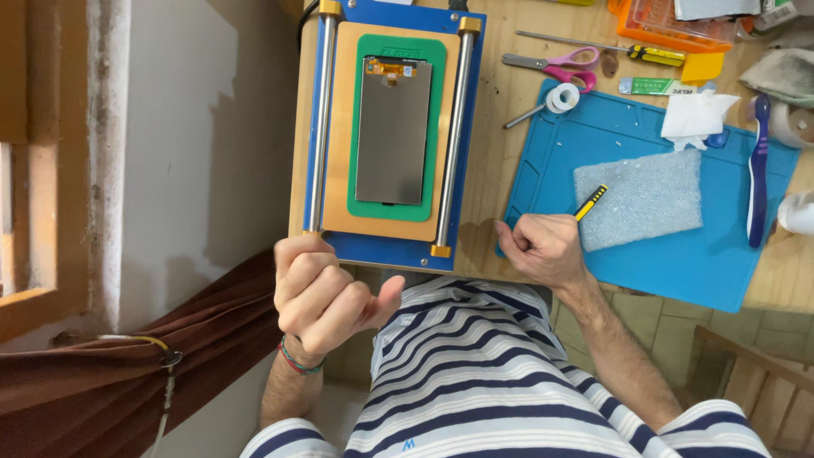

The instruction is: The person cleans a wooden jig with a wipe, places a green silicone mat on it, and positions a smartphone screen on the mat. They then use a metal spatula to press the screen edges and smooth the surface, ensuring proper alignment and adhesion.

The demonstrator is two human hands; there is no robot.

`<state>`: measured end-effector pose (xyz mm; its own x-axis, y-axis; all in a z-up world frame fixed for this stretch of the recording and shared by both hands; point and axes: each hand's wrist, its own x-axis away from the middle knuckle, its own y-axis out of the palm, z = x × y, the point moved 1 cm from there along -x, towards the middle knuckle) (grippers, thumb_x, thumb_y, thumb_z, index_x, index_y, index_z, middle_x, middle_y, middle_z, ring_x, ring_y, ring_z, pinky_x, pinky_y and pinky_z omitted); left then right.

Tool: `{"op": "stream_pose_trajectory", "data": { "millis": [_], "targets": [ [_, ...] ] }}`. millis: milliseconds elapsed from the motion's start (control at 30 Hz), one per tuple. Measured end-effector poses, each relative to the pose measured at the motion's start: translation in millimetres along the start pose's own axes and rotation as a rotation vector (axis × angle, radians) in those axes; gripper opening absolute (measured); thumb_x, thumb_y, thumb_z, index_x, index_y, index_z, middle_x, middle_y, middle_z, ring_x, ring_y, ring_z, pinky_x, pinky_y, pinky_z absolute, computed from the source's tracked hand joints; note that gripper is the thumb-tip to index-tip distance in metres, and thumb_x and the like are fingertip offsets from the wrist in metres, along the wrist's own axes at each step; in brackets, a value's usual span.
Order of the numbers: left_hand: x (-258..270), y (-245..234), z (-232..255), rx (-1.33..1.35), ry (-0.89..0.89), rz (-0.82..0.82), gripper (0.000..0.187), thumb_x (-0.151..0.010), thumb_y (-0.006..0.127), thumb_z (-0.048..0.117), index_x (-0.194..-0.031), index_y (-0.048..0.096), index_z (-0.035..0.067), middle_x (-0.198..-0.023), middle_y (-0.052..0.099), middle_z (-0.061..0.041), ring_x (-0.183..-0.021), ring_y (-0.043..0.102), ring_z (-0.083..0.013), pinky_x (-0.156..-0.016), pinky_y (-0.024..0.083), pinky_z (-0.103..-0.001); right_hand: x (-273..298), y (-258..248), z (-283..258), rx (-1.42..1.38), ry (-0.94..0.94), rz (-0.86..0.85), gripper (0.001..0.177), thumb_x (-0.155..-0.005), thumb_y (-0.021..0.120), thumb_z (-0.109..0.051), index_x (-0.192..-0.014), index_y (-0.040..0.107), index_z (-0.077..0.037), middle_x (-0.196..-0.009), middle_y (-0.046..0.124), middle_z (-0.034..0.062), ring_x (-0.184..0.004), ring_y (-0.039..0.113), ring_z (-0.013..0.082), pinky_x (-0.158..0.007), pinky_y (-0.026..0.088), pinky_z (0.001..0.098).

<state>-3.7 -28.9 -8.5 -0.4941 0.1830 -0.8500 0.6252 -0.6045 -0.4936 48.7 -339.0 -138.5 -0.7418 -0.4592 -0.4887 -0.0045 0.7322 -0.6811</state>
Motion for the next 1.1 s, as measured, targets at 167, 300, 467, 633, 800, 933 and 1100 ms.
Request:
{"op": "stream_pose_trajectory", "data": {
  "millis": [167, 300, 467, 633, 800, 933, 1100],
  "targets": [
    [-4, -6, 4, 0.352, 0.037, -0.083, 0.056, -0.101, 0.062, -0.006, -0.068, 0.020, 0.010, -0.064, 0.020, -0.003, -0.052, 0.017, -0.0190, -0.049, 0.013, -0.033, -1, 0, 0, -0.005, 0.001, -0.008, 0.056, -0.101, 0.080, 0.000, -0.066, 0.038, -0.012, -0.054, 0.035, 0.0008, -0.045, 0.033, 0.0179, -0.046, 0.023, 0.0353],
    [-3, -6, 4, 0.360, 0.049, -0.059, 0.058, -0.098, 0.063, -0.013, -0.067, 0.020, 0.010, -0.064, 0.019, -0.003, -0.050, 0.017, -0.0184, -0.049, 0.011, -0.035, -4, -1, -3, -0.010, -0.007, -0.008, 0.056, -0.101, 0.080, 0.000, -0.065, 0.039, -0.012, -0.053, 0.035, 0.0004, -0.044, 0.033, 0.0173, -0.045, 0.025, 0.0350],
    [1, -2, 3, 0.233, 0.080, -0.090, 0.060, -0.095, 0.062, -0.020, -0.066, 0.019, 0.010, -0.062, 0.020, -0.004, -0.049, 0.018, -0.0195, -0.046, 0.013, -0.034, -4, -1, -2, -0.001, -0.022, 0.001, 0.057, -0.101, 0.080, 0.000, -0.065, 0.038, -0.012, -0.055, 0.034, 0.0000, -0.045, 0.033, 0.0162, -0.044, 0.027, 0.0342],
    [4, 7, 0, 0.246, 0.044, -0.078, 0.037, -0.089, 0.072, -0.026, -0.071, 0.050, -0.003, -0.071, 0.045, -0.012, -0.055, 0.046, -0.0254, -0.046, 0.045, -0.035, -5, -2, -1, -0.011, -0.038, -0.007, 0.057, -0.100, 0.081, 0.003, -0.065, 0.038, -0.012, -0.054, 0.036, -0.0006, -0.045, 0.033, 0.0154, -0.044, 0.027, 0.0332],
    [2, 12, -4, 0.062, 0.120, -0.015, 0.034, -0.091, 0.079, -0.008, -0.070, 0.056, 0.005, -0.078, 0.059, -0.008, -0.067, 0.061, -0.0233, -0.062, 0.059, -0.039, -5, -4, -4, -0.044, -0.035, -0.011, 0.055, -0.100, 0.080, 0.002, -0.066, 0.039, -0.012, -0.055, 0.035, 0.0001, -0.045, 0.033, 0.0174, -0.045, 0.026, 0.0349],
    [-4, 29, -9, -0.046, 0.227, 0.113, 0.050, -0.093, 0.081, 0.002, -0.059, 0.048, 0.016, -0.059, 0.058, -0.003, -0.054, 0.057, -0.0206, -0.054, 0.054, -0.035, -14, -5, -4, -0.196, -0.029, 0.037, 0.057, -0.100, 0.077, -0.008, -0.061, 0.037, -0.018, -0.048, 0.039, 0.0045, -0.038, 0.049, 0.0308, -0.037, 0.040, 0.0339],
    [-27, 32, 2, -0.138, 0.198, -0.027, 0.049, -0.104, 0.072, 0.017, -0.061, 0.048, 0.013, -0.063, 0.057, -0.004, -0.057, 0.055, -0.0214, -0.057, 0.051, -0.034, -18, -10, -7, -0.325, -0.081, 0.005, 0.055, -0.098, 0.077, -0.008, -0.061, 0.038, -0.018, -0.049, 0.039, 0.0056, -0.038, 0.049, 0.0315, -0.036, 0.040, 0.0348]
  ]
}}
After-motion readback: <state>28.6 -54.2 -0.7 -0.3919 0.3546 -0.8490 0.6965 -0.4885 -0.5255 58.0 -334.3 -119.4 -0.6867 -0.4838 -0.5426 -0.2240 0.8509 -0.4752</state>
